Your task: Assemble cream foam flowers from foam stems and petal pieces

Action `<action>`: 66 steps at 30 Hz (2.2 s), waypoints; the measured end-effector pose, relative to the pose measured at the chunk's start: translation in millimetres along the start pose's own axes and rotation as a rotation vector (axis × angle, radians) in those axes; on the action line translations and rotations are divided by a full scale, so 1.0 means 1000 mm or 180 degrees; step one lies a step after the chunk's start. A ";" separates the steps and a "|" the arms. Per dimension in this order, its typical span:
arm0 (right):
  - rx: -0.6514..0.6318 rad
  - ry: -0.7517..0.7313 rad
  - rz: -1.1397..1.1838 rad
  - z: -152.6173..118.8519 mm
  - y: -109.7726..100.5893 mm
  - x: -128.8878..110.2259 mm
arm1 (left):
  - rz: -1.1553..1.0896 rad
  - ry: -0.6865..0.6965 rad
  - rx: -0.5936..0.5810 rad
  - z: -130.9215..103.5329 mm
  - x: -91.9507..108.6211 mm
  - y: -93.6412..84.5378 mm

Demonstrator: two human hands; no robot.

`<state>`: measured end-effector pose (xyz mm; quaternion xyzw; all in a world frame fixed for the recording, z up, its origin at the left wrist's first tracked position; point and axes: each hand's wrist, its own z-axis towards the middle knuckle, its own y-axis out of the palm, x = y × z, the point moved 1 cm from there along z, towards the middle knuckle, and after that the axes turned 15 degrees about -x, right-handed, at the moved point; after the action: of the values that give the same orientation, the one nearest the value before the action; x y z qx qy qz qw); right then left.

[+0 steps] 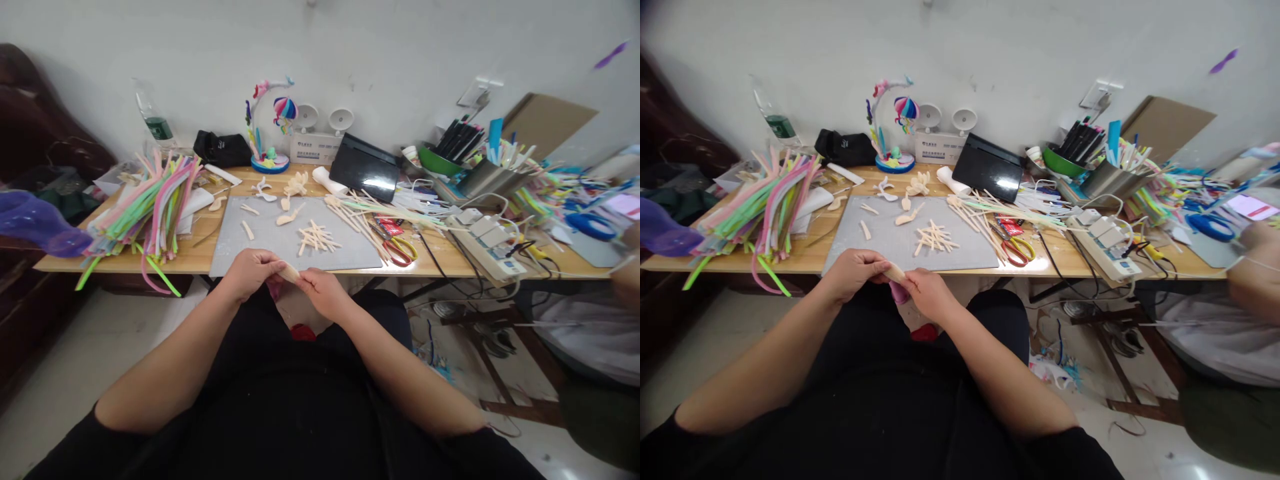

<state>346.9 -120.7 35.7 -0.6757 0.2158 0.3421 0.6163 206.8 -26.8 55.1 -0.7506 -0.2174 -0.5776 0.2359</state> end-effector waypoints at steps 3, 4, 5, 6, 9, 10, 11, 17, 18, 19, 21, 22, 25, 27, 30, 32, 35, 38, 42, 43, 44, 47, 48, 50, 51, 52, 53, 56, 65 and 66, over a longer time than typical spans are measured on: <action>-0.0210 0.0038 -0.0388 -0.002 -0.006 0.000 | -0.0128 -0.0076 -0.0094 -0.004 -0.001 0.000; -0.0303 0.0071 -0.0523 -0.002 -0.008 0.001 | -0.0122 -0.0104 -0.0179 -0.005 -0.001 -0.001; -0.0408 0.0105 -0.0653 -0.002 -0.011 0.001 | -0.0069 -0.0149 -0.0295 -0.006 -0.001 -0.003; -0.0520 0.0131 -0.0769 -0.002 -0.014 0.001 | 0.0040 -0.0204 -0.0433 -0.007 0.001 -0.004; -0.0865 0.0182 -0.1132 0.000 -0.023 -0.001 | 0.0613 -0.0337 -0.0855 -0.007 0.007 -0.003; -0.0993 0.0186 -0.1269 0.001 -0.026 -0.004 | 0.0782 -0.0348 -0.0978 -0.006 0.010 -0.001; -0.1111 0.0182 -0.1403 0.002 -0.030 -0.006 | 0.0893 -0.0350 -0.1102 -0.005 0.012 0.002; -0.1425 0.0172 -0.1874 0.008 -0.043 -0.016 | 0.0764 -0.0563 -0.1680 0.011 0.007 0.025; -0.1396 0.0162 -0.1884 0.008 -0.044 -0.015 | 0.0714 -0.0557 -0.1702 0.012 0.005 0.026; -0.1361 0.0123 -0.1867 0.008 -0.046 -0.015 | 0.0663 -0.0525 -0.1718 0.013 0.004 0.028; -0.1303 -0.0031 -0.1782 0.006 -0.049 -0.013 | 0.0560 -0.0431 -0.1758 0.013 0.002 0.029; -0.1279 -0.0117 -0.1733 0.004 -0.051 -0.012 | 0.0517 -0.0395 -0.1781 0.013 0.002 0.029; -0.1203 -0.0316 -0.1593 -0.001 -0.055 -0.011 | 0.0407 -0.0361 -0.1790 0.011 0.003 0.029; -0.1111 -0.0432 -0.1493 -0.005 -0.056 -0.010 | 0.0332 -0.0341 -0.1754 0.011 0.003 0.029; -0.0987 -0.0554 -0.1441 -0.009 -0.055 -0.008 | 0.0234 -0.0304 -0.1732 0.010 0.002 0.029; -0.0906 -0.0558 -0.1441 -0.011 -0.055 -0.007 | 0.0198 -0.0279 -0.1725 0.010 0.002 0.030; -0.0759 -0.0528 -0.1309 -0.011 -0.055 -0.006 | 0.0188 -0.0249 -0.1768 0.008 0.002 0.030; -0.0718 -0.0374 -0.1117 -0.011 -0.056 -0.007 | 0.0188 -0.0228 -0.1868 0.005 0.004 0.031; -0.0784 -0.0095 -0.1154 -0.010 -0.057 -0.007 | 0.0205 -0.0297 -0.1868 0.003 0.008 0.036; -0.0807 -0.0070 -0.1213 -0.010 -0.057 -0.007 | 0.0196 -0.0331 -0.1866 0.003 0.009 0.037; -0.0834 -0.0068 -0.1263 -0.010 -0.056 -0.006 | 0.0178 -0.0349 -0.1861 0.003 0.010 0.038; -0.0902 -0.0160 -0.1327 -0.008 -0.055 -0.003 | 0.0124 -0.0316 -0.1771 0.005 0.010 0.040; -0.0909 -0.0199 -0.1328 -0.008 -0.054 -0.003 | 0.0111 -0.0296 -0.1739 0.005 0.010 0.040; -0.0934 -0.0298 -0.1311 -0.009 -0.055 -0.002 | 0.0098 -0.0294 -0.1722 0.006 0.010 0.039; -0.0964 -0.0363 -0.1292 -0.010 -0.055 -0.002 | 0.0103 -0.0300 -0.1737 0.006 0.010 0.039; -0.1013 -0.0438 -0.1270 -0.011 -0.056 -0.003 | 0.0118 -0.0307 -0.1761 0.006 0.010 0.038; -0.1069 -0.0514 -0.1256 -0.012 -0.057 -0.003 | 0.0142 -0.0319 -0.1784 0.006 0.010 0.037; -0.1190 -0.0697 -0.1345 -0.016 -0.059 -0.005 | 0.0214 -0.0352 -0.1891 0.006 0.011 0.035; -0.1092 -0.0820 -0.1912 -0.020 -0.062 -0.005 | 0.0210 -0.0310 -0.2175 0.006 0.011 0.035; -0.1053 -0.0840 -0.1973 -0.020 -0.061 -0.005 | 0.0260 -0.0312 -0.2173 0.006 0.011 0.036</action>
<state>391.3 -131.6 81.4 -0.7495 -0.1385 0.2537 0.5956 235.8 -51.0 60.3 -0.8211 0.0075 -0.5704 -0.0166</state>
